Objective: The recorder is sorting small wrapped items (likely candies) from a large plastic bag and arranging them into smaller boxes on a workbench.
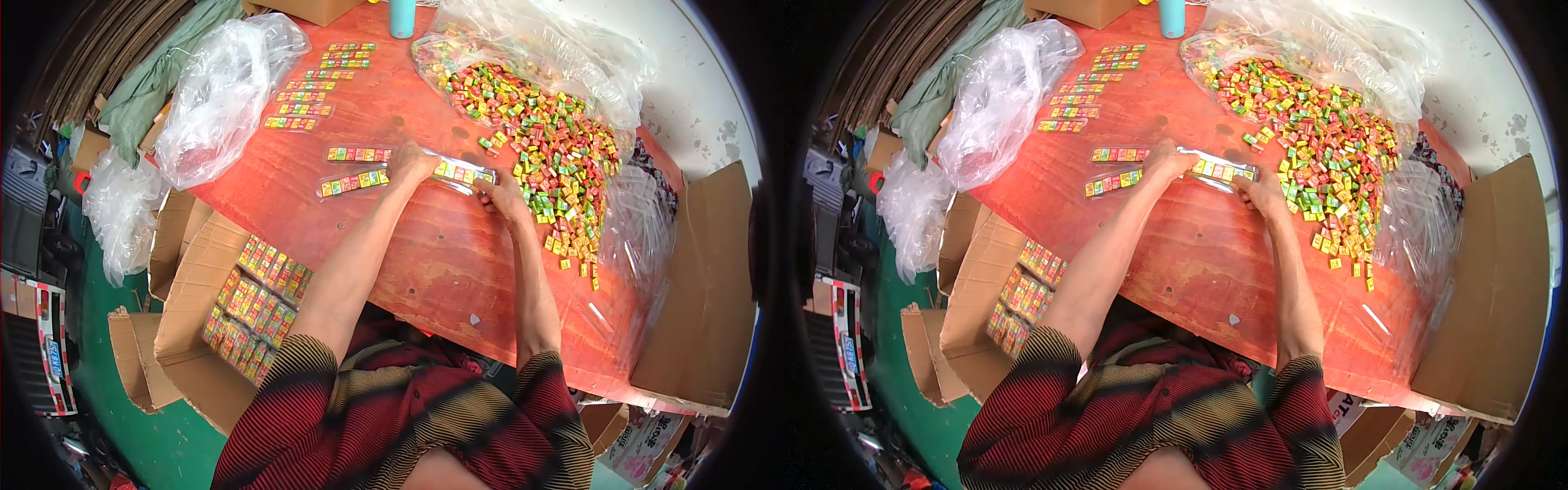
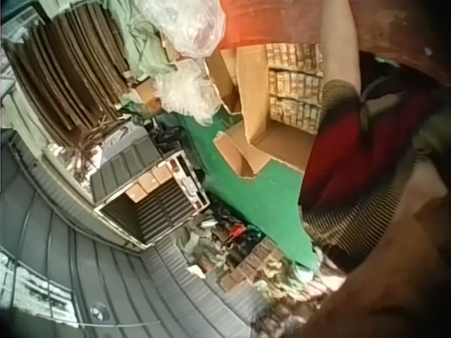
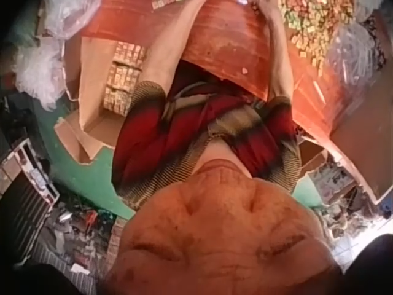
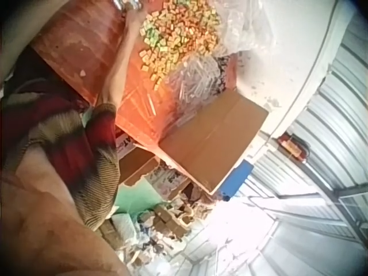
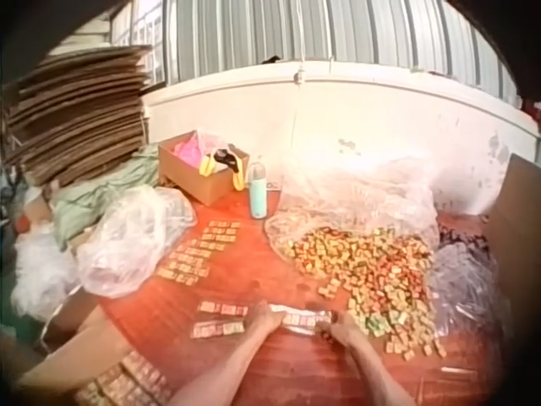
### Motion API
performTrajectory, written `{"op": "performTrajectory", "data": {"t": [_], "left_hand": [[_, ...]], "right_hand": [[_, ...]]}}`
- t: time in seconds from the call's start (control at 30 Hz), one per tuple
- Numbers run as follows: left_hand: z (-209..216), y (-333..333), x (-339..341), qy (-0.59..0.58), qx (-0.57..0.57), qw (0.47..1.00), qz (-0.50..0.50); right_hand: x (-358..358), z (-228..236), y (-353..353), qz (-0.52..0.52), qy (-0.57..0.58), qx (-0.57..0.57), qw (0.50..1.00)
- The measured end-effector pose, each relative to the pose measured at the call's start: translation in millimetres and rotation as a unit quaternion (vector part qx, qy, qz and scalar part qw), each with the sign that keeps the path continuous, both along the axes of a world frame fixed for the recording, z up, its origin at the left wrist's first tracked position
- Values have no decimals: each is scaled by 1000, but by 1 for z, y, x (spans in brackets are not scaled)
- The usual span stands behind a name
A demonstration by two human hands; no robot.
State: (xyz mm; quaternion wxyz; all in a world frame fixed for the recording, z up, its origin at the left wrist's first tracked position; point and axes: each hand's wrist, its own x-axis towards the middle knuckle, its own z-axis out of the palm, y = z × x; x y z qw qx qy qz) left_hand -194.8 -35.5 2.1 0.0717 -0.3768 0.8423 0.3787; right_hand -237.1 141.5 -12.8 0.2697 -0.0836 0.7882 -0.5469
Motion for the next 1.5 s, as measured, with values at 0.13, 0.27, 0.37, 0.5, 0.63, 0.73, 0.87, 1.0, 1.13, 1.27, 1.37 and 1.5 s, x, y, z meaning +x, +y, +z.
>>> {"op": "performTrajectory", "data": {"t": [0.13,0.27,0.37,0.5,0.63,0.73,0.87,1.0,1.13,1.27,1.37,1.5], "left_hand": [[1,4,0,5,-8,1000,7],[-20,-4,5,70,31,997,23],[-25,-5,11,141,44,988,48],[-11,-18,50,258,61,963,53],[-21,-55,89,288,65,949,109],[-64,-105,113,269,9,953,141],[-51,-97,119,178,-16,973,143],[-24,-93,120,110,-79,985,107],[-26,-95,125,92,-74,989,87],[-29,-86,124,149,-44,983,101],[-28,-69,125,191,-40,973,124],[-20,-59,114,180,-10,973,142]], "right_hand": [[-3,-8,1,-10,18,-8,1000],[-4,-12,-2,-28,-4,-88,996],[5,-3,-2,-28,-30,-112,993],[14,9,-19,-1,-7,-152,988],[25,-10,-71,51,36,-135,989],[46,-12,-113,65,-10,-112,991],[39,-38,-125,60,76,-2,995],[35,-40,-129,80,131,25,988],[50,-14,-123,96,75,-2,993],[52,-4,-114,92,12,-5,996],[50,-4,-97,83,-29,-15,996],[43,-5,-77,120,-36,9,992]]}}
